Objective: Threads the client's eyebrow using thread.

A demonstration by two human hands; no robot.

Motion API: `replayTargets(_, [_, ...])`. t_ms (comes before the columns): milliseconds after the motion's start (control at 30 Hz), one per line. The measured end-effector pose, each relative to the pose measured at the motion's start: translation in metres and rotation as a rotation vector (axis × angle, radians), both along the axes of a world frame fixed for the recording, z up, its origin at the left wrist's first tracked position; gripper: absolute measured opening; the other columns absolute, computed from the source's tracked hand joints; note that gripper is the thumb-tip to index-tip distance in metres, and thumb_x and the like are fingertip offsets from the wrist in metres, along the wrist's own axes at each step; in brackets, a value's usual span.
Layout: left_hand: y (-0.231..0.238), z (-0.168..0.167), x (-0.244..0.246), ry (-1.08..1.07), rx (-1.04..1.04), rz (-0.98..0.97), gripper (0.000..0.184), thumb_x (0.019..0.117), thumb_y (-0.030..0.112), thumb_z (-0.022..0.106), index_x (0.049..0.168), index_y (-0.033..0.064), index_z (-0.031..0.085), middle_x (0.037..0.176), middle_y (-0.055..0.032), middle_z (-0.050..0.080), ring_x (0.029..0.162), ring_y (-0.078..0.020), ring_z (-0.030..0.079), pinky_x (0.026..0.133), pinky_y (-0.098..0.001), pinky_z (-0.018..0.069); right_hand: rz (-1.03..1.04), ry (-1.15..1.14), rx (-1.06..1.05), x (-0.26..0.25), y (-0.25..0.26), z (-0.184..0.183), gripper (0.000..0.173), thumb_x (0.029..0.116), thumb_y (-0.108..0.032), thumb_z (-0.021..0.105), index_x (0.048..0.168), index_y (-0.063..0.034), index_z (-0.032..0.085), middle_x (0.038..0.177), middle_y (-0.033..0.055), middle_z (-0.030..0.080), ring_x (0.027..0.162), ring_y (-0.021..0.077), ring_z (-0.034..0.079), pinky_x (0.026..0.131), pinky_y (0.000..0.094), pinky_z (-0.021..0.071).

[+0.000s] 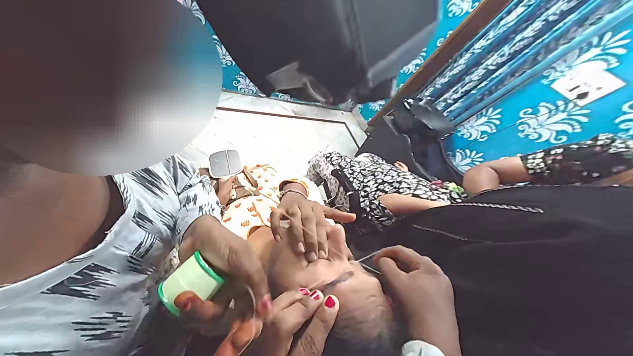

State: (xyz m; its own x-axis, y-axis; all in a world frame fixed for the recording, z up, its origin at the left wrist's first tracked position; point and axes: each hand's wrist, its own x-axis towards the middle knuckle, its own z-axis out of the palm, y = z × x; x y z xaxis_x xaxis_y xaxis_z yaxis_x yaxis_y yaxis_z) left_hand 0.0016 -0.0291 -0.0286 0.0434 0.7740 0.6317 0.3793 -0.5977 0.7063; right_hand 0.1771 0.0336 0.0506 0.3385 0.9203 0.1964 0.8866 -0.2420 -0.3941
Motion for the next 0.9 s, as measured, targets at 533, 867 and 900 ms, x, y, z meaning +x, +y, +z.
replayTargets(533, [-0.002, 0.004, 0.000, 0.088, 0.011, 0.049, 0.044, 0.1061, 0.028, 0.036, 0.128, 0.0026, 0.064, 0.121, -0.0170, 0.065, 0.122, -0.0200, 0.056, 0.109, -0.0250, 0.0363, -0.038, -0.357, 0.034, 0.033, 0.003, -0.055, 0.032, 0.0880, -0.032, 0.051, 0.066, -0.0210, 0.071, 0.066, 0.0028, 0.067, 0.068, 0.0251, 0.068, 0.061, 0.0533, 0.0457])
replayTargets(867, [-0.003, 0.004, 0.002, 0.100, 0.031, 0.076, 0.038, 0.1073, 0.022, 0.039, 0.125, 0.0028, 0.066, 0.119, -0.0171, 0.068, 0.120, -0.0209, 0.059, 0.107, -0.0247, 0.0391, 0.039, -0.195, 0.147, -0.026, 0.007, 0.023, 0.044, 0.0819, -0.003, 0.061, 0.125, -0.0059, 0.073, 0.129, 0.0228, 0.068, 0.116, 0.0506, 0.059, 0.082, 0.0703, 0.0361])
replayTargets(900, [-0.001, 0.002, 0.003, 0.095, 0.051, 0.078, 0.037, 0.1073, 0.022, 0.040, 0.124, 0.0027, 0.067, 0.118, -0.0169, 0.068, 0.118, -0.0205, 0.059, 0.107, -0.0240, 0.0395, 0.050, -0.199, 0.146, -0.027, 0.006, 0.024, 0.046, 0.0811, -0.005, 0.062, 0.126, -0.0059, 0.072, 0.130, 0.0234, 0.067, 0.116, 0.0509, 0.059, 0.081, 0.0705, 0.0369])
